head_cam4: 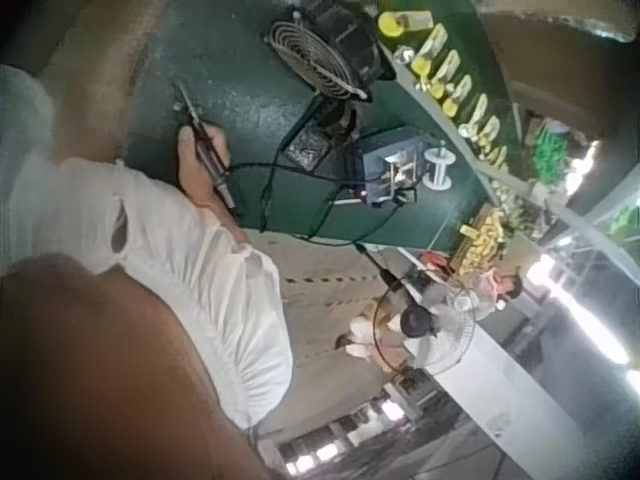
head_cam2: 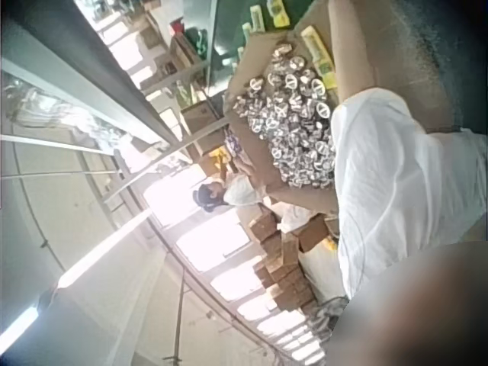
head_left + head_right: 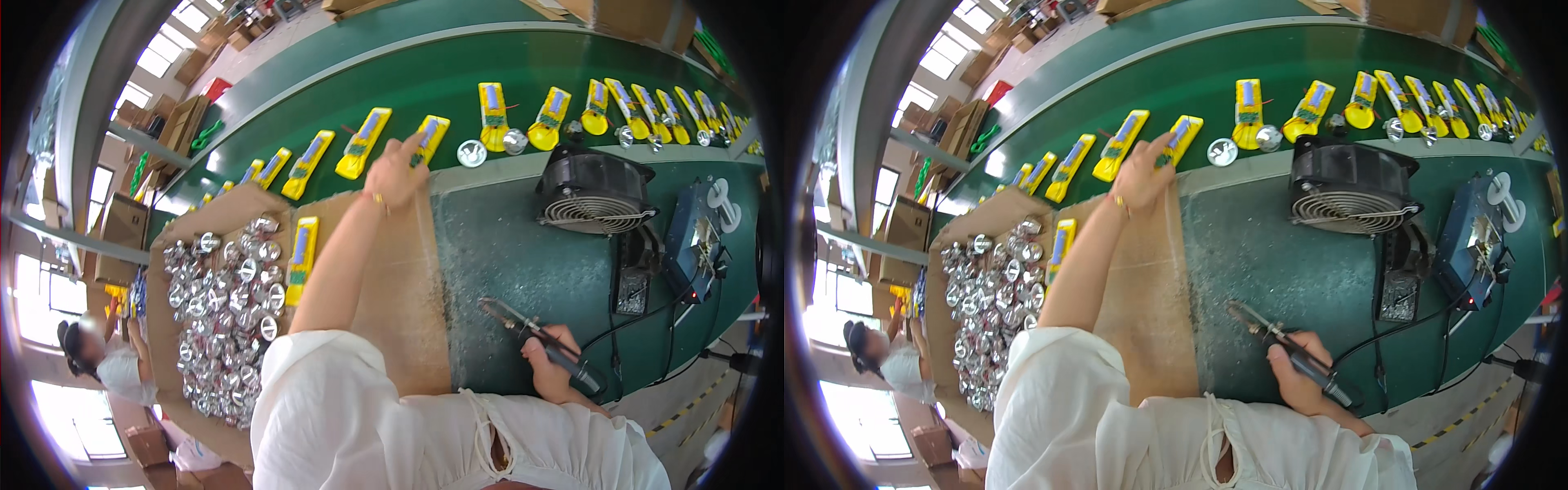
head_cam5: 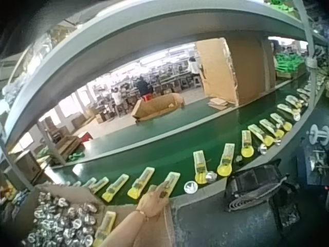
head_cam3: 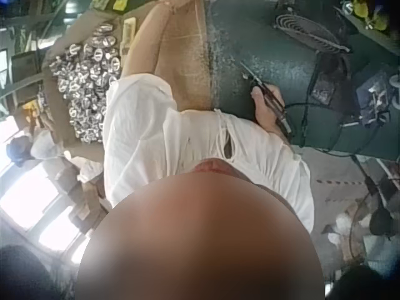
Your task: Soldering electronic components onto small circuit boards for flashlight assembly.
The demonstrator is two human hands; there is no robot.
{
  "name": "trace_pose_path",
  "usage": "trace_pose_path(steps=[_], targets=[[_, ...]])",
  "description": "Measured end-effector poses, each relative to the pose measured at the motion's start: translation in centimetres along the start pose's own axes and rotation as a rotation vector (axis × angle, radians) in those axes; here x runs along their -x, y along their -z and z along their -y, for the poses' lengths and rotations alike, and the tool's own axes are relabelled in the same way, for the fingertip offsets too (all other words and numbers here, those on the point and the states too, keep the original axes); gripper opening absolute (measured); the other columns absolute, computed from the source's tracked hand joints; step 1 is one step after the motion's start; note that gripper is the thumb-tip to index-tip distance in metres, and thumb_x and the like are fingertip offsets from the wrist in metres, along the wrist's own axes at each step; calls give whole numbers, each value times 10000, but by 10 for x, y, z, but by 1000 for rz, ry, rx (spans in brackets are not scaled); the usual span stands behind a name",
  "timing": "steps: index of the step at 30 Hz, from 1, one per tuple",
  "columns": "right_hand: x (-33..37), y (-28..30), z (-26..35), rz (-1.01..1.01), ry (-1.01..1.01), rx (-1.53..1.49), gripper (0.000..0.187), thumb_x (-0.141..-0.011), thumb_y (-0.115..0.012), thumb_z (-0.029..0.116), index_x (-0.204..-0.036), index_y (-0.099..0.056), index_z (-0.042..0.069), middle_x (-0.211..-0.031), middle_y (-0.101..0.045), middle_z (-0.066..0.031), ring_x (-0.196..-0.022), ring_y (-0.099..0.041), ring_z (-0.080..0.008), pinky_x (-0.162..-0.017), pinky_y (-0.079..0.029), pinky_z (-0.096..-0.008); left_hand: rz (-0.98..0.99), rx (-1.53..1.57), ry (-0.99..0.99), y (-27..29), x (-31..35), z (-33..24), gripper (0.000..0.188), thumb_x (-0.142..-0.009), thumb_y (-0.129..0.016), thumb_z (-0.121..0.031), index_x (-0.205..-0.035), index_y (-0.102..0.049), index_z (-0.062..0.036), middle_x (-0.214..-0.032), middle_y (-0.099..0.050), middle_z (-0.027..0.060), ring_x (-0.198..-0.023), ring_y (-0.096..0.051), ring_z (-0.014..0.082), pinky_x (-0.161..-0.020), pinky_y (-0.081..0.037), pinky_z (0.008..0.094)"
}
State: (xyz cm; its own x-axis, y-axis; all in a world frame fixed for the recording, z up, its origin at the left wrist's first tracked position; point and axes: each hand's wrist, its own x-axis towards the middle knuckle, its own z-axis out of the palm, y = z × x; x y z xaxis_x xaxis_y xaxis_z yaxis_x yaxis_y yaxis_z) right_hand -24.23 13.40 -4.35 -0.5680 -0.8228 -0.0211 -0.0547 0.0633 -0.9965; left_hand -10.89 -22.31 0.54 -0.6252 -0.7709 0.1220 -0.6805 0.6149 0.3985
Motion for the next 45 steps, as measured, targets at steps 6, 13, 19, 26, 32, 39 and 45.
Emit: trace_pose_path(steps=[6,13,19,26,32,39,45], targets=[[-2,-3,6,34,-9,-109,135,-857,-604,61,-939,-527,-14,-702,-601,-78,-615,-571,-106,-582,-480,-245,-20,160,257,7,198,-56,634,-823,-593,-176,-1398,-329,-147,-1195,-451,204,-1018,-543,396,-832,-486,447],[-2,-4,1,-10,56,-56,161,-878,-608,133,-935,-562,-10,-694,-586,-54,-598,-539,-85,-541,-426,-206,-386,58,355,35,314,-43,484,-746,-675,-133,-1187,-491,-55,-1146,-491,170,-986,-524,329,-839,-466,396],[0,-5,-1,-42,108,-34,166,-886,-614,145,-932,-568,-8,-704,-589,-47,-603,-540,-75,-541,-422,-191,-541,-588,813,80,339,43,329,-750,-718,-303,-949,-621,-60,-892,-617,100,-836,-592,288,-714,-478,370],[16,-10,13,-28,167,-24,154,-875,-626,114,-933,-564,-15,-715,-598,-59,-614,-558,-86,-565,-453,-203,-246,-457,782,69,313,37,371,-771,-684,-314,-1023,-620,-49,-955,-641,147,-908,-589,339,-808,-463,413],[33,-19,19,68,127,-45,174,-861,-642,105,-934,-561,-30,-713,-608,-75,-627,-574,-99,-584,-476,-225,-252,-152,112,21,342,-27,373,-729,-706,-196,-1037,-600,-14,-988,-615,152,-930,-573,325,-813,-455,398],[43,-21,27,136,138,-30,178,-852,-646,95,-930,-552,-35,-722,-618,-85,-628,-583,-102,-583,-481,-225,-331,223,450,38,321,-24,334,-732,-733,-255,-949,-641,-19,-932,-637,131,-893,-584,308,-782,-463,413],[51,-20,28,169,160,2,172,-845,-654,86,-934,-554,-22,-741,-618,-78,-634,-576,-98,-583,-467,-227,-148,-90,264,25,287,-25,238,-762,-725,-251,-835,-671,-31,-827,-663,119,-743,-617,272,-681,-488,378]])
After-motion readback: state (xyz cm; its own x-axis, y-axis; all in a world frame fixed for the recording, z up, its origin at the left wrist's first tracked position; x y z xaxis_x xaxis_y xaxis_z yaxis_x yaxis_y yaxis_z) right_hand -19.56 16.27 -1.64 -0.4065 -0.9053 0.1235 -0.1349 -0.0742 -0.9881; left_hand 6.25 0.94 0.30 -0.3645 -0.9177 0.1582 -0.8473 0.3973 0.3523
